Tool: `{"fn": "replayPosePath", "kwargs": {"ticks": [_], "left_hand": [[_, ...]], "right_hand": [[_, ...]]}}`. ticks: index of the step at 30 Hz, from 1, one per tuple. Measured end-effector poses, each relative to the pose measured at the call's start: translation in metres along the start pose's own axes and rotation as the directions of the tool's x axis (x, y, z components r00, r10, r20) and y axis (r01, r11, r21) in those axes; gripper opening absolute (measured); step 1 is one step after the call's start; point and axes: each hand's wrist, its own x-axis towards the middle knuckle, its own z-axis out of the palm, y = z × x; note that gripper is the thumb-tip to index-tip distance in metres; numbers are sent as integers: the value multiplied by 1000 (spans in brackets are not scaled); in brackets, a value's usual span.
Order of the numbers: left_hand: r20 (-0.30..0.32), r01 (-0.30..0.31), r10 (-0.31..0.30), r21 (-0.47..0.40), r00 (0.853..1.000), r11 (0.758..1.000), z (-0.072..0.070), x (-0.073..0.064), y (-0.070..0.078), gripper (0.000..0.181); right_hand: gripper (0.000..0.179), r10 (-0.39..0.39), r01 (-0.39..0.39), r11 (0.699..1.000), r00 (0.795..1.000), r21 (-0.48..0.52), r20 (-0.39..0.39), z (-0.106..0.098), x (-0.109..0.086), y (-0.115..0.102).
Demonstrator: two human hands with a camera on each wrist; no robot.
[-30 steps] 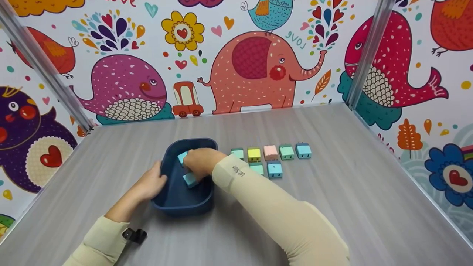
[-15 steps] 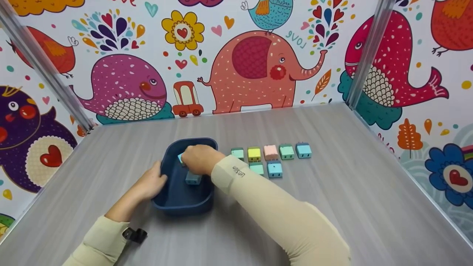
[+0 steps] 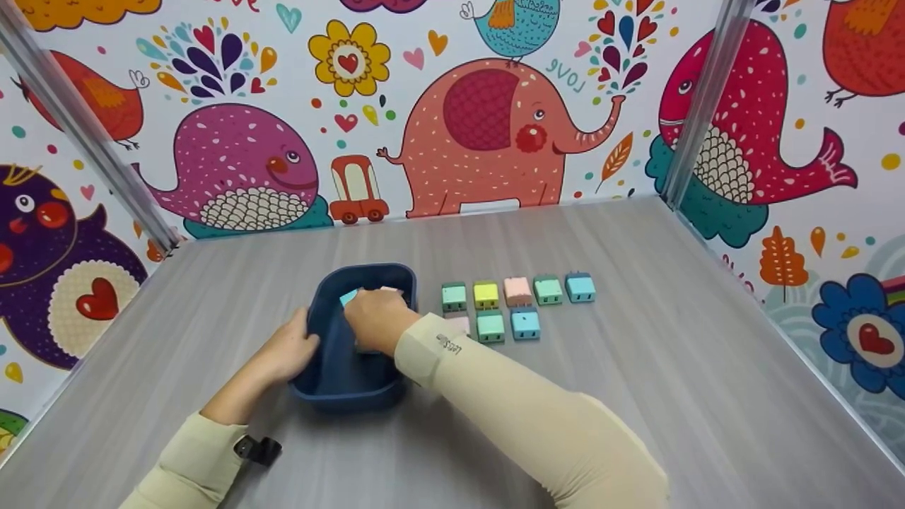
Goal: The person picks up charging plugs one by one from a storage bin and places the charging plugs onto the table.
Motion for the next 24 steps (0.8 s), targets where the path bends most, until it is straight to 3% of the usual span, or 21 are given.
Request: {"fn": "replayPosePath", "kwargs": {"ticks": [6, 13, 24], "left_hand": [[-12, -6, 6, -3, 1000, 1000, 1, -1, 0, 65], [-18, -14, 14, 15, 1000, 1000, 0, -1, 2, 64], [-11, 4, -4, 13, 1000, 1000, -2, 0, 4, 64]], "right_hand": [[24, -14, 14, 1000, 1000, -1, -16, 3, 0, 0], [11, -81, 81, 997, 996, -2, -39, 5, -3, 3], [22, -130, 132, 991, 989, 21, -69, 11, -5, 8]]}}
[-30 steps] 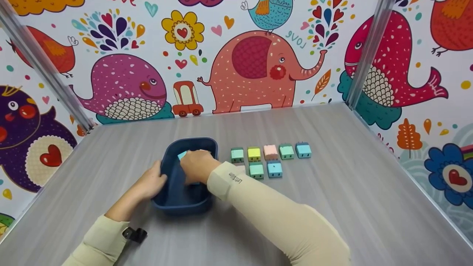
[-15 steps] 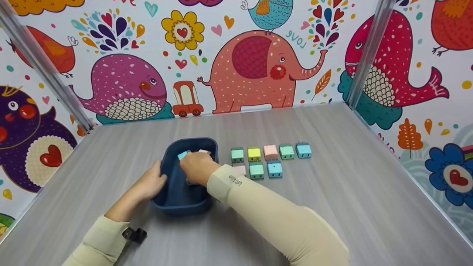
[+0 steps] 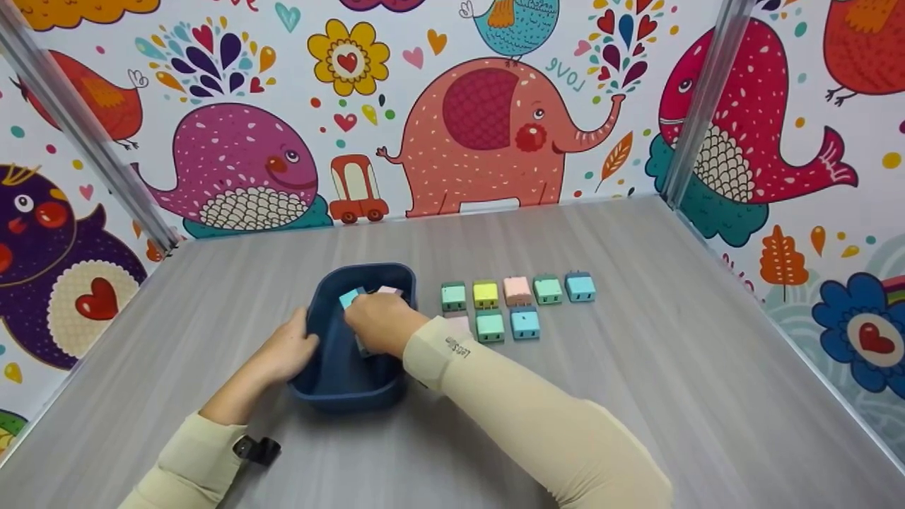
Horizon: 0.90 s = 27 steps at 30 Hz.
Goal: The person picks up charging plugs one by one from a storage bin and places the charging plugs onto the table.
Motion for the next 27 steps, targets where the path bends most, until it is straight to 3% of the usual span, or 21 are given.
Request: {"fn": "replayPosePath", "kwargs": {"ticks": [6, 12, 27], "left_hand": [[1, -3, 3, 12, 1000, 1000, 0, -1, 0, 64], [-5, -12, 13, 22, 1000, 1000, 0, 0, -1, 64], [11, -16, 16, -1, 1000, 1000, 0, -1, -3, 63]], "right_hand": [[32, -9, 9, 1000, 1000, -26, -10, 3, -2, 0], [35, 19, -18, 997, 1000, 76, 0, 4, -4, 0], [42, 8, 11, 979, 996, 205, -93, -7, -22, 8]]}}
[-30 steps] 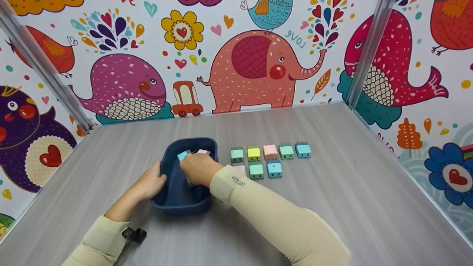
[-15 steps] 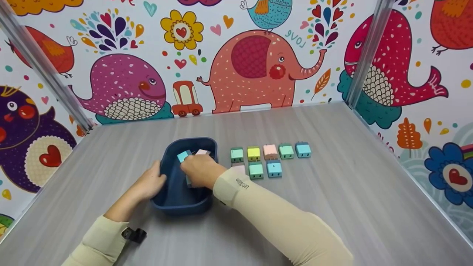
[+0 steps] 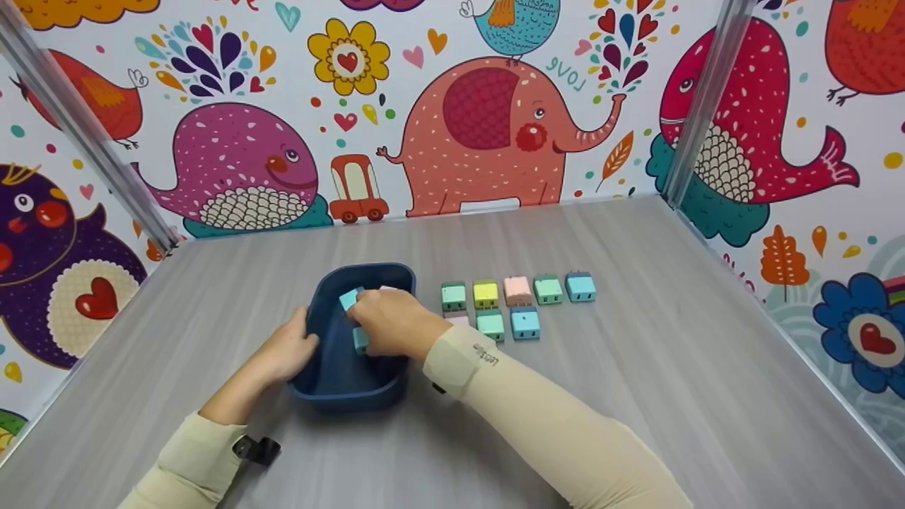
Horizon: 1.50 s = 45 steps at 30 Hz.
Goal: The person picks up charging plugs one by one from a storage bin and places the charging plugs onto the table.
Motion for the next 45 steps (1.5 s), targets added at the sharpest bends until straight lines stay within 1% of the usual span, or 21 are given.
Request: {"fn": "replayPosePath", "kwargs": {"ticks": [4, 9, 14, 18, 21, 27, 32, 35, 38, 42, 45], "left_hand": [[-1, 7, -7, 0, 1000, 1000, 1, 0, 0, 65], [6, 16, -16, 0, 1000, 1000, 0, 1, 0, 66], [10, 25, -25, -3, 1000, 1000, 0, 1, 1, 67], [-7, 26, -26, 3, 1000, 1000, 0, -1, 0, 66], [-17, 27, -27, 3, 999, 1000, 0, -1, -1, 65], [3, 26, -26, -17, 1000, 1000, 2, -1, 0, 66], [6, 39, -39, -15, 999, 999, 2, -1, 0, 66], [6, 45, -45, -11, 999, 999, 2, -1, 0, 66], [6, 37, -37, -13, 999, 999, 2, -1, 0, 66], [11, 40, -39, -22, 999, 999, 2, -1, 1, 67], [8, 46, -46, -22, 999, 999, 2, 0, 2, 67]], "right_hand": [[42, -8, 9, 999, 1000, 37, -30, -2, -7, 0], [44, -25, 31, 998, 996, 60, -91, -9, -16, -6], [47, -25, 35, 997, 988, 63, -154, -20, -25, -9], [49, -23, 38, 997, 978, 70, -208, -24, -32, -11], [51, -4, 26, 995, 973, 92, -231, -26, -38, -12], [52, 59, -31, 991, 972, 126, -227, -32, -47, -8], [51, 118, -87, 984, 973, 157, -199, -46, -56, 2], [52, 136, -106, 980, 974, 167, -182, -55, -61, 7], [52, 148, -117, 977, 973, 177, -176, -60, -66, 13], [52, 157, -130, 979, 973, 159, -169, -63, -71, 22], [51, 177, -153, 978, 969, 142, -173, -64, -74, 28]]}}
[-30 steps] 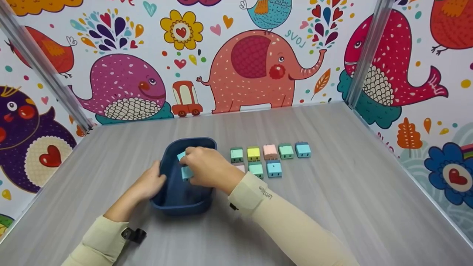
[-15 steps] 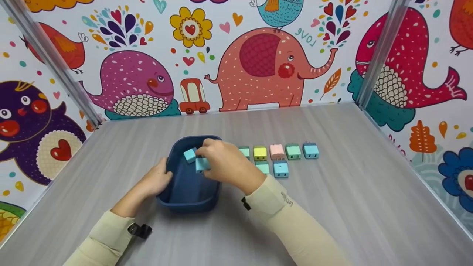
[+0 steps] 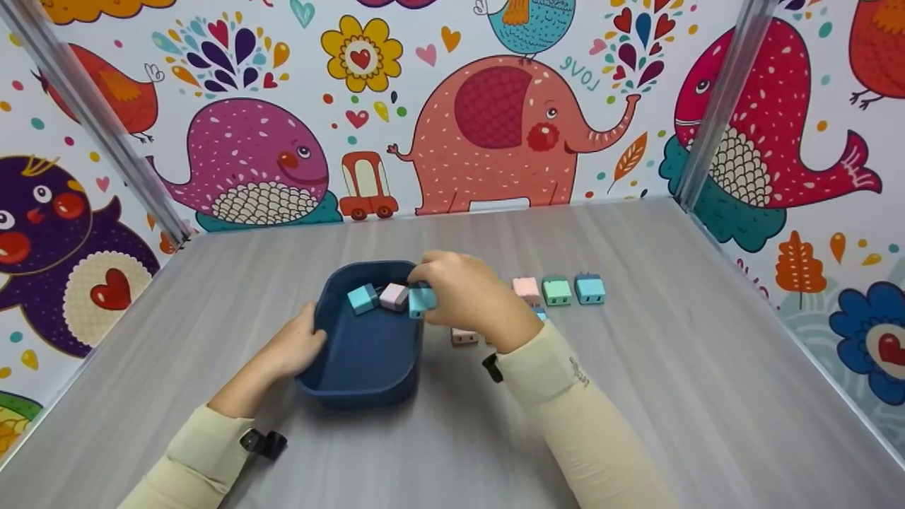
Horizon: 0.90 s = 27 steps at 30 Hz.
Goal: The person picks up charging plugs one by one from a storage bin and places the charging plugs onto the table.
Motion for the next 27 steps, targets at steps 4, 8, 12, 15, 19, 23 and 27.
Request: {"fn": "replayPosePath", "kwargs": {"ticks": [4, 8, 12, 15, 19, 23, 27], "left_hand": [[-10, -9, 9, -3, 1000, 1000, 1, 0, -1, 66], [-15, -26, 27, 4, 1000, 1000, 1, 0, -1, 64], [-18, -42, 42, 17, 999, 999, 0, 1, -3, 62], [-22, -48, 49, 18, 999, 999, 0, 2, -3, 63], [-26, -50, 50, 16, 998, 999, 0, 1, -3, 63], [-24, -43, 44, 12, 999, 999, 1, 1, -3, 63], [-20, -39, 39, 9, 999, 999, 1, 0, -3, 64]], "right_hand": [[50, 40, -40, 999, 999, -10, -7, -3, -5, 10], [50, 68, -68, 998, 998, -10, -12, -8, -13, 23], [49, 79, -79, 997, 997, -6, -25, -14, -22, 37], [47, 95, -95, 995, 995, 14, -22, -19, -30, 48], [45, 121, -121, 992, 993, 26, -5, -24, -41, 63], [48, 145, -145, 989, 989, 4, 21, -27, -53, 78], [49, 165, -164, 986, 986, -14, 35, -27, -65, 95]]}}
